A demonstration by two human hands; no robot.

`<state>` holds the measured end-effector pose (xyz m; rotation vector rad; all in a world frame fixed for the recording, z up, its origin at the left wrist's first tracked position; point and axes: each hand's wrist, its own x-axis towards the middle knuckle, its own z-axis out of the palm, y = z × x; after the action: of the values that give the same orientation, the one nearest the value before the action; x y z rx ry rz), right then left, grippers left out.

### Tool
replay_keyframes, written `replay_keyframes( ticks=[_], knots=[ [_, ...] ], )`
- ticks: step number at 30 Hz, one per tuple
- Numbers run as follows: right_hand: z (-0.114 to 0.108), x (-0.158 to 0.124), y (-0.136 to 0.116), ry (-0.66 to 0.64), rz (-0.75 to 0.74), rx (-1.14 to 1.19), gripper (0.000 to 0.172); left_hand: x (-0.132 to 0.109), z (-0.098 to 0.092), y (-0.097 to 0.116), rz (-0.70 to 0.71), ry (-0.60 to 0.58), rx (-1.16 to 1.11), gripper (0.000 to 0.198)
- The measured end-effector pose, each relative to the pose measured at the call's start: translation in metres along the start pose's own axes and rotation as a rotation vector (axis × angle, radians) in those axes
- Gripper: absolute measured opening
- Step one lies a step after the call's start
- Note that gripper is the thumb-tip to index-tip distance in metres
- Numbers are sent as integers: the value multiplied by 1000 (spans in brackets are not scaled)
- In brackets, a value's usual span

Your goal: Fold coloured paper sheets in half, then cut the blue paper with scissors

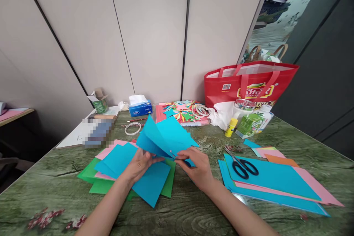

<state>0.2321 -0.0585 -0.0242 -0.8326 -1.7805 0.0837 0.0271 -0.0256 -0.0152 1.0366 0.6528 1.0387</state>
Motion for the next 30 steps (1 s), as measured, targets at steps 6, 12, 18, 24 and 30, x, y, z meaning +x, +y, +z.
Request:
replay_keyframes(
  ticks=[6, 12, 18, 24, 30],
  knots=[
    [0, 2, -3, -29, 79, 43, 9, -2, 11, 1, 4, -57, -9, 57],
    [5, -1, -1, -118, 305, 265, 19, 1, 21, 15, 46, 129, -59, 51],
    [7, -1, 4, -188, 472, 369, 26, 2, 18, 16, 44, 168, -73, 21],
    [0, 4, 14, 31, 463, 96, 35, 1, 12, 24, 2, 24, -115, 42],
    [-8, 2, 19, 48, 355, -134, 19, 0, 7, 36, 45, -32, -197, 82]
  ],
)
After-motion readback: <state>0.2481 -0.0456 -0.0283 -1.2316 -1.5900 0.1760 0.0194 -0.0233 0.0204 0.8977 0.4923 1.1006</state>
